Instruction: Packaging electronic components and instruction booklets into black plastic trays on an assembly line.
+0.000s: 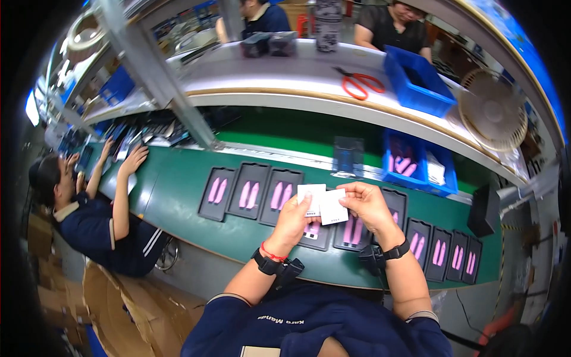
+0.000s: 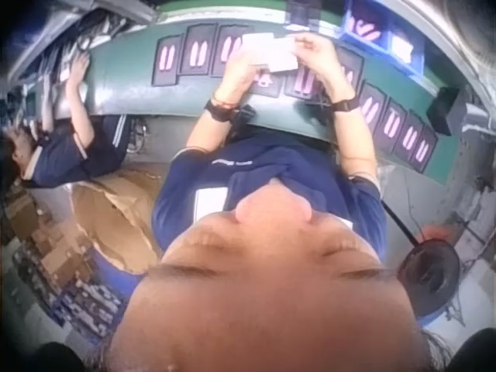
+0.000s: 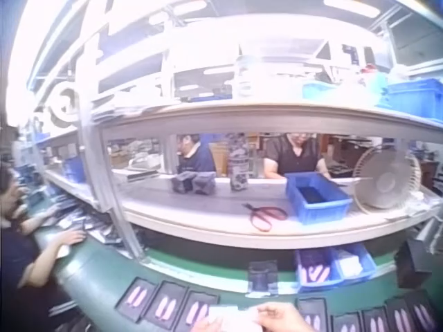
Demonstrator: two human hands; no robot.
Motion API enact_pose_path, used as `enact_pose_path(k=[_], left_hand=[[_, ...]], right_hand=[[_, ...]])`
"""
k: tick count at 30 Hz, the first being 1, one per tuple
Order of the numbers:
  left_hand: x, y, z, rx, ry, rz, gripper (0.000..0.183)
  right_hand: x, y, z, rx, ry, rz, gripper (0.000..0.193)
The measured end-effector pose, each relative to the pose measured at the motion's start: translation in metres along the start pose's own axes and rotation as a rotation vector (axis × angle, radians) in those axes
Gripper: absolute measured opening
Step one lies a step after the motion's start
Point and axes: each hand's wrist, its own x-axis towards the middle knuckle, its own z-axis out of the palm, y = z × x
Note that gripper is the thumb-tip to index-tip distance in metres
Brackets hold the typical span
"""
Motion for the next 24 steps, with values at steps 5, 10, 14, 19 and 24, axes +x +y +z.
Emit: enact_pose_path(k=[5,10,14,19,24], left_hand=[[-0.036,0.033,-0.062,0.125,0.227,0.122,0.035],[-0.066,0.047,-0.097,0.078,0.266,0.231,0.036],[-0.083,0.053,-0.107,0.088,0.221,0.244,0.034],[-0.084,0.053,-0.133,0.063,0.431,0.323,0.027],[-0.095,0.061,-0.147,0.068,0.617,0.364,0.021]], right_hand=[[0.031,0.001,0.050,-0.026,-0.109,0.087,0.009],[0.054,0.014,0.115,-0.150,-0.112,-0.174,0.012],[0.046,0.006,0.160,-0.331,-0.107,-0.315,0.016],[0.073,0.025,0.197,-0.288,-0.085,-0.272,0.016],[0.116,0.046,0.235,-0.095,-0.191,0.002,0.012]])
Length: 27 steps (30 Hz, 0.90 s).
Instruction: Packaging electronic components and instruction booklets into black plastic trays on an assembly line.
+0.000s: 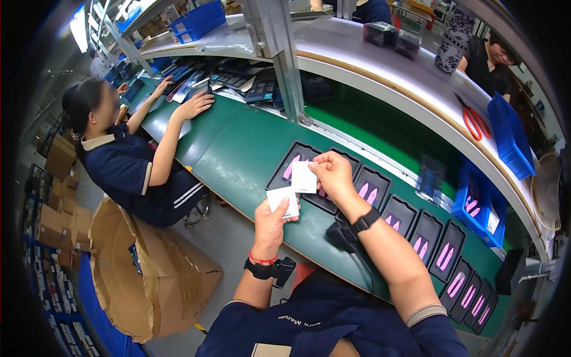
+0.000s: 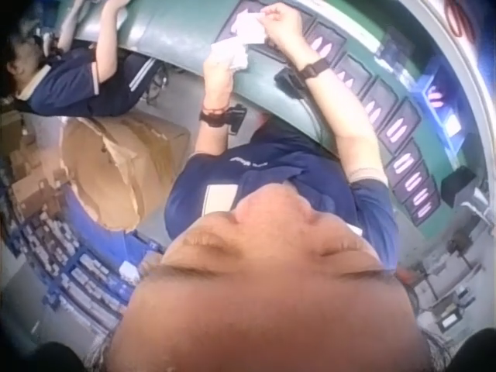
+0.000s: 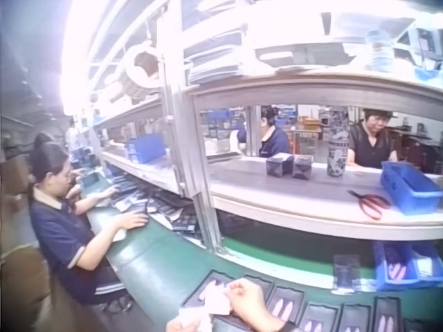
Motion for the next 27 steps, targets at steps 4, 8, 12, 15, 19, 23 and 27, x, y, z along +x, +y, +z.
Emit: enact_pose_path(k=[4,8,12,15,19,23,27], left_hand=[[0.001,-0.003,-0.001,0.018,0.059,0.012,0.018],[0.004,-0.004,0.001,0.090,0.069,0.047,0.020],[0.006,-0.007,0.018,-0.018,-0.029,0.028,0.036],[0.005,-0.004,0.024,-0.055,-0.176,-0.043,0.050],[0.000,-0.006,0.029,0.023,-0.222,0.003,0.043],[-0.002,-0.007,0.029,0.116,-0.239,-0.003,0.029],[0.000,-0.011,0.027,0.094,-0.247,-0.018,0.022]], right_hand=[[0.014,0.014,0.011,-0.050,0.049,0.000,0.020],[0.005,0.022,0.002,-0.141,-0.099,-0.176,0.027],[-0.036,-0.012,-0.010,0.086,-0.404,0.148,0.029],[-0.047,-0.018,-0.019,0.147,-0.379,0.163,0.030],[-0.055,-0.024,-0.030,0.073,-0.255,0.148,0.026],[-0.057,-0.007,-0.037,0.104,-0.114,0.014,0.020],[-0.063,-0.005,-0.040,0.087,-0.078,-0.026,0.021]])
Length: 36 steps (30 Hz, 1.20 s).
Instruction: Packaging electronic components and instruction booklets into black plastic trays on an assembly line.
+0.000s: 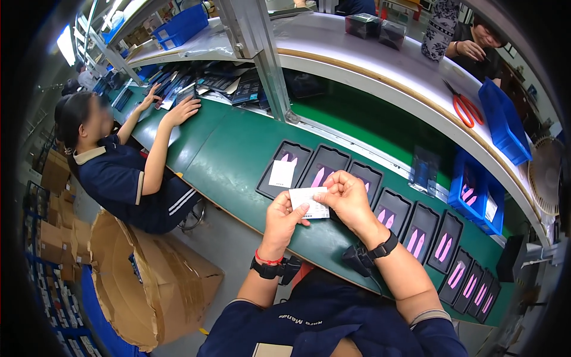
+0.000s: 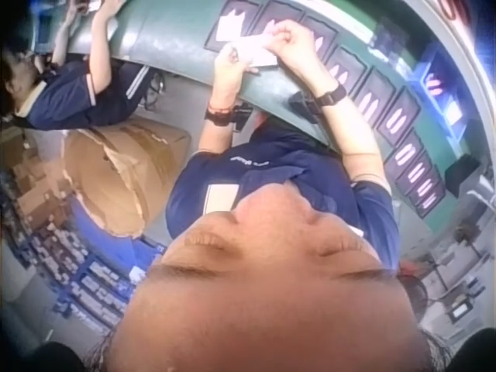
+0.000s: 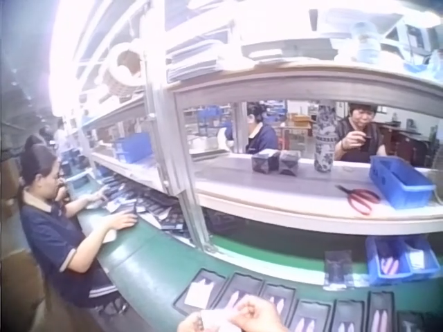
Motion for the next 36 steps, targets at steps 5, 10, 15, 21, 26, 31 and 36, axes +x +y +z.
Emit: enact_pose_path(k=[5,10,15,21,26,31,36], left_hand=[[0.004,-0.006,-0.003,-0.092,-0.018,0.036,0.022],[0.007,-0.004,-0.002,-0.087,-0.010,0.004,0.022],[0.006,-0.004,-0.001,-0.079,-0.037,-0.007,0.023],[0.011,-0.007,-0.010,-0.069,0.074,0.020,0.025],[0.011,0.000,-0.001,-0.072,0.055,0.030,0.044],[0.012,-0.001,0.011,-0.041,-0.031,0.004,0.047],[0.014,-0.008,0.024,-0.030,-0.101,-0.037,0.039]], right_hand=[[-0.006,-0.006,-0.005,0.041,-0.072,0.017,0.025],[-0.006,0.002,-0.013,-0.075,-0.076,0.025,0.018],[-0.009,0.000,-0.012,-0.333,-0.009,-0.043,0.012],[0.016,0.008,-0.027,-0.381,0.189,-0.036,0.014],[0.015,0.007,-0.019,-0.998,0.364,-0.454,0.033],[-0.007,-0.001,-0.020,-0.111,-0.033,-0.006,0.027],[-0.018,-0.001,-0.030,-0.119,0.035,-0.015,0.027]])
